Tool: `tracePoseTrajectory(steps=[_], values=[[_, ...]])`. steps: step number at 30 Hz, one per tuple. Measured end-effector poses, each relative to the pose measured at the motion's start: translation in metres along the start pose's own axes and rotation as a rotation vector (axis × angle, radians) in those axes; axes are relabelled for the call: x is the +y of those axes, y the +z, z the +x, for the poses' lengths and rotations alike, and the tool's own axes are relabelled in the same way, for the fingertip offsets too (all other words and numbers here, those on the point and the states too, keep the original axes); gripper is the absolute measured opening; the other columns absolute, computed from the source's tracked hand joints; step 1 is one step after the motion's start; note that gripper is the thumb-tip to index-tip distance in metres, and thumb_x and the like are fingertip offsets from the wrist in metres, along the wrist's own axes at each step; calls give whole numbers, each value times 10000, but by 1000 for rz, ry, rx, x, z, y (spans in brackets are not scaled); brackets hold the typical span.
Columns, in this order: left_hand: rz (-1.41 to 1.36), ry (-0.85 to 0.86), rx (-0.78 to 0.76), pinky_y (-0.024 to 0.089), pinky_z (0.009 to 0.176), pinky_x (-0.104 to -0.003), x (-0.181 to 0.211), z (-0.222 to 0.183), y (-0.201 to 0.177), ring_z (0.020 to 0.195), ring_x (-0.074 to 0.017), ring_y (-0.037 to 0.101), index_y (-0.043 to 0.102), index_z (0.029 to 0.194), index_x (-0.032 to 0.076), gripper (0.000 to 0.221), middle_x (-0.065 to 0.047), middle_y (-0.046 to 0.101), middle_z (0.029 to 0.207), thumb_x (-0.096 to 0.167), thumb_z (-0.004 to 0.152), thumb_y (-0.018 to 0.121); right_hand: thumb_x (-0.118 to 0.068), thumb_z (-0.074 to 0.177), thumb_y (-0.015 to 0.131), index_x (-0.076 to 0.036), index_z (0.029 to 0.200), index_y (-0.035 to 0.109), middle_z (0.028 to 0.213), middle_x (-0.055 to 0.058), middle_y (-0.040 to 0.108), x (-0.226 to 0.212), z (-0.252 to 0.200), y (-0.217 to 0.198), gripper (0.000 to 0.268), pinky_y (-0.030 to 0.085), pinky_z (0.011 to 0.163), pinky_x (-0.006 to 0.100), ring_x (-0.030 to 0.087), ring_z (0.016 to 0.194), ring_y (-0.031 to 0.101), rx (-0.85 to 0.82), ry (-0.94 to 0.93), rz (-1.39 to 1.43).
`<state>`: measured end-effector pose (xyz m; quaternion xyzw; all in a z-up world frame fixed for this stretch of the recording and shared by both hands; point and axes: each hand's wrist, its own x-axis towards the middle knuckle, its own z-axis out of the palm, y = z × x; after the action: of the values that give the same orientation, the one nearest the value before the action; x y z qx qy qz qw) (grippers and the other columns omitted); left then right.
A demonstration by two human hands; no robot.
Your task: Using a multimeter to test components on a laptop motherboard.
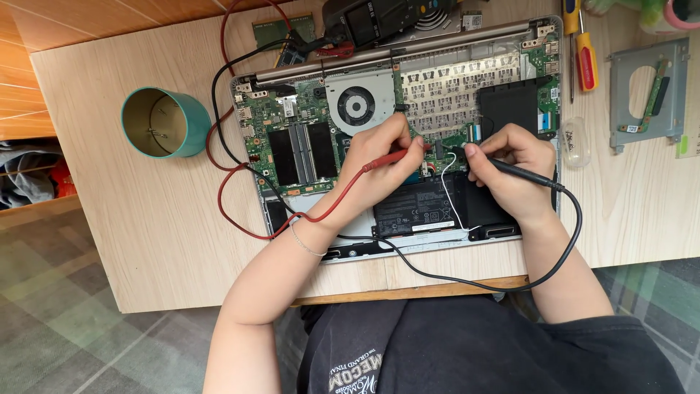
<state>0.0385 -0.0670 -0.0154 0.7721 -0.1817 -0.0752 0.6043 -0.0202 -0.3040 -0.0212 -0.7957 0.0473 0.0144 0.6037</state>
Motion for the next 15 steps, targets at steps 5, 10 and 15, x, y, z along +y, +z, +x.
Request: tracePoseTrajectory(steps=[5, 10, 15], values=[[20, -3, -10, 463, 550, -293, 1, 1, -1, 585, -145, 585, 493, 825, 44, 276, -56, 583, 680, 175, 974, 685, -27, 995, 754, -13, 878, 602, 836, 61, 690, 0, 2, 2, 192, 513, 552, 193, 76, 666, 670, 8, 14, 11], [26, 11, -16, 468, 556, -300, -1, 0, 1, 589, -159, 596, 489, 825, 48, 281, -57, 582, 681, 183, 982, 678, -40, 992, 764, -9, 881, 615, 837, 54, 687, 2, 0, 4, 188, 525, 578, 203, 82, 683, 673, -2, 13, 39], [34, 29, -16, 465, 554, -309, 0, 1, 0, 586, -174, 593, 489, 825, 51, 279, -59, 575, 681, 184, 980, 679, -37, 997, 768, 2, 875, 626, 839, 66, 695, -1, -2, 6, 192, 517, 615, 211, 95, 704, 670, -21, -82, -63]])
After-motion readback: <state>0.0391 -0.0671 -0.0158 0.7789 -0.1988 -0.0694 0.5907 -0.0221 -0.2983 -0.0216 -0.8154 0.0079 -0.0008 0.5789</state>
